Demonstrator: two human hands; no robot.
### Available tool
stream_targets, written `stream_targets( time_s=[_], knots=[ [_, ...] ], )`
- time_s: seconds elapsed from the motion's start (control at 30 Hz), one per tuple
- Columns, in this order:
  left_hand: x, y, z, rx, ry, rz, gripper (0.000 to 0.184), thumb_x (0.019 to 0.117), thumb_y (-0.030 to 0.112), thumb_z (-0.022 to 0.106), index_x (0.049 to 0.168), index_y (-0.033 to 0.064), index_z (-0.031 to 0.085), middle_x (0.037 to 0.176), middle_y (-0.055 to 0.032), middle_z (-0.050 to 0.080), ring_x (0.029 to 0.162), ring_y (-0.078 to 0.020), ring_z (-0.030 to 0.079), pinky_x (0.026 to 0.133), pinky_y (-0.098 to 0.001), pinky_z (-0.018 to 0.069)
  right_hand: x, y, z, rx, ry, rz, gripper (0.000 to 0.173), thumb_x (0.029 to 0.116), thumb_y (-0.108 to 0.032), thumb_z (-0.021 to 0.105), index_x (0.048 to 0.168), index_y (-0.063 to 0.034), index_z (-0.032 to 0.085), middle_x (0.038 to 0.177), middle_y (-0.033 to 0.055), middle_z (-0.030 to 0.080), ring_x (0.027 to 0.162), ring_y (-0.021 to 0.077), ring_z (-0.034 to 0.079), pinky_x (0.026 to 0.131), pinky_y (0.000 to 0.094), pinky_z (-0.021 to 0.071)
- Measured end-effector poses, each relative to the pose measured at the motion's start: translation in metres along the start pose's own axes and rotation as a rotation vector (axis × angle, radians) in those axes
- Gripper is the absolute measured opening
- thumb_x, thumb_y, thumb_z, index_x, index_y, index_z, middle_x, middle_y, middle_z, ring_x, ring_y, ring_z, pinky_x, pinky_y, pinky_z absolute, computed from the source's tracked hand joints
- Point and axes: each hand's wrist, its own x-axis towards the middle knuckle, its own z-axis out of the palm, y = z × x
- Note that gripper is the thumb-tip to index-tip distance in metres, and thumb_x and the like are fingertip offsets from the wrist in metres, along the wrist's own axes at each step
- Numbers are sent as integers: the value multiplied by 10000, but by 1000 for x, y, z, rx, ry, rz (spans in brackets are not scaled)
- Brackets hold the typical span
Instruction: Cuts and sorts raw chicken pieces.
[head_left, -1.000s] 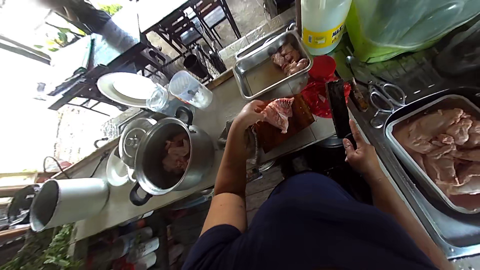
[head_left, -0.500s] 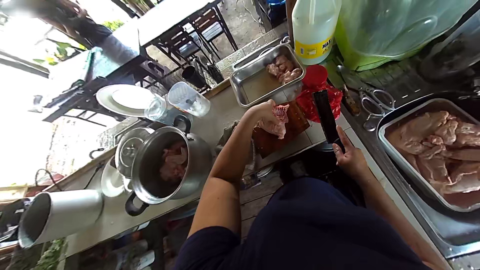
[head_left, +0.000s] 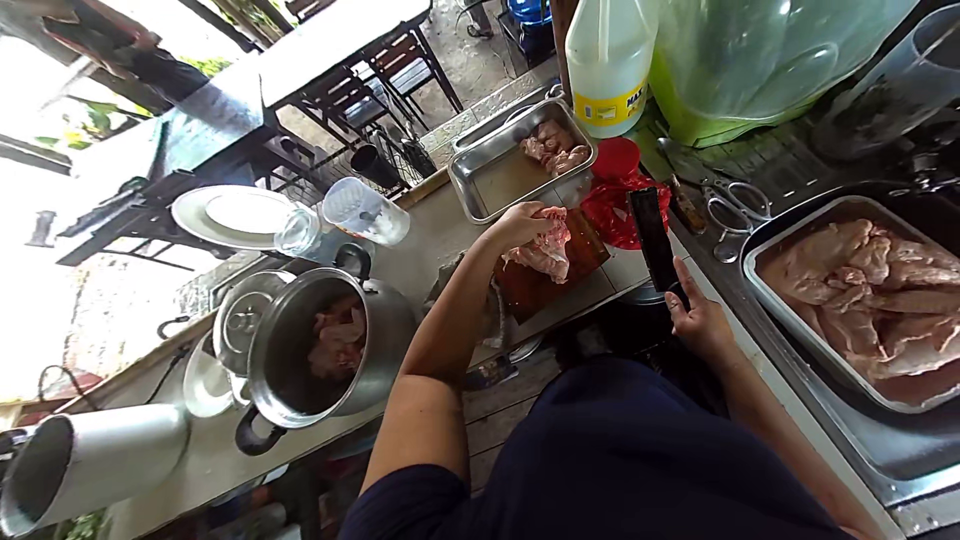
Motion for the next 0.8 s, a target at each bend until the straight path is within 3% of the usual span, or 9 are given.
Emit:
stream_targets(
  time_s=[0.1, 0.17, 0.27, 0.33, 0.47, 0.53, 0.6, 0.67, 0.8],
  knots=[
    [-10, 14, 1, -185, 117, 135, 268, 1015, 100, 603, 1243, -38, 574, 1121, -160, 659, 977, -177, 651, 907, -390, 542, 3, -3, -1, 4, -1, -4, 597, 1108, -288, 405, 1658, -174, 203, 804, 207, 685, 639, 321, 643, 681, 531, 536],
    [-16, 25, 6, -412, 239, 148, 359, 992, 49, 598, 1314, -27, 458, 1106, -148, 627, 918, -159, 641, 824, -359, 556, 5, -5, -1, 3, 1, -9, 596, 1106, -293, 405, 1658, -189, 208, 789, 188, 683, 625, 299, 640, 667, 511, 538],
    [-25, 34, 18, -735, 379, 98, 590, 971, 1, 579, 1466, 118, 280, 1057, -119, 640, 795, -174, 674, 685, -355, 589, 8, -11, 1, 9, -22, -12, 595, 1109, -285, 403, 1660, -191, 198, 811, 196, 688, 639, 302, 647, 676, 503, 541],
    [-28, 18, 29, -785, 354, 76, 697, 971, -19, 552, 1539, 198, 212, 1079, -129, 644, 765, -198, 691, 657, -371, 612, 11, -14, 3, 8, -44, -14, 593, 1111, -300, 401, 1660, -203, 200, 830, 203, 693, 660, 315, 657, 694, 518, 545],
    [-42, -46, 52, -327, 271, -153, 484, 988, 100, 592, 1452, 74, 458, 1174, -207, 638, 901, -281, 667, 772, -456, 575, 14, -22, 5, 16, -73, -52, 599, 1105, -313, 406, 1660, -202, 207, 858, 224, 704, 702, 355, 673, 729, 553, 544],
    [-48, -61, 55, -113, 346, -230, 374, 995, 225, 665, 1330, 73, 597, 1320, -251, 583, 1096, -370, 632, 898, -545, 539, 16, -28, 5, 47, -97, -58, 606, 1105, -307, 411, 1662, -211, 193, 851, 218, 695, 692, 346, 663, 722, 547, 543],
    [-57, -51, 53, 63, 436, -245, 355, 986, 347, 688, 1249, 110, 682, 1514, -289, 408, 1329, -466, 473, 1045, -644, 427, 17, -36, 4, 83, -116, -64, 602, 1108, -286, 411, 1663, -208, 188, 837, 199, 689, 665, 311, 656, 706, 517, 551],
    [-57, -38, 56, 176, 495, -131, 375, 968, 359, 702, 1242, 104, 679, 1534, -275, 395, 1382, -475, 424, 1078, -657, 399, 18, -45, 5, 153, -124, -57, 595, 1110, -268, 410, 1661, -211, 192, 781, 149, 663, 604, 239, 628, 648, 440, 552],
    [-29, -24, 67, 253, 395, 89, 543, 909, 349, 765, 1350, 68, 616, 1452, -224, 523, 1353, -428, 484, 1102, -618, 409, 20, -61, 10, 357, -151, -44, 604, 1114, -201, 412, 1664, -201, 163, 739, 78, 616, 537, 128, 590, 546, 305, 546]
  ],
)
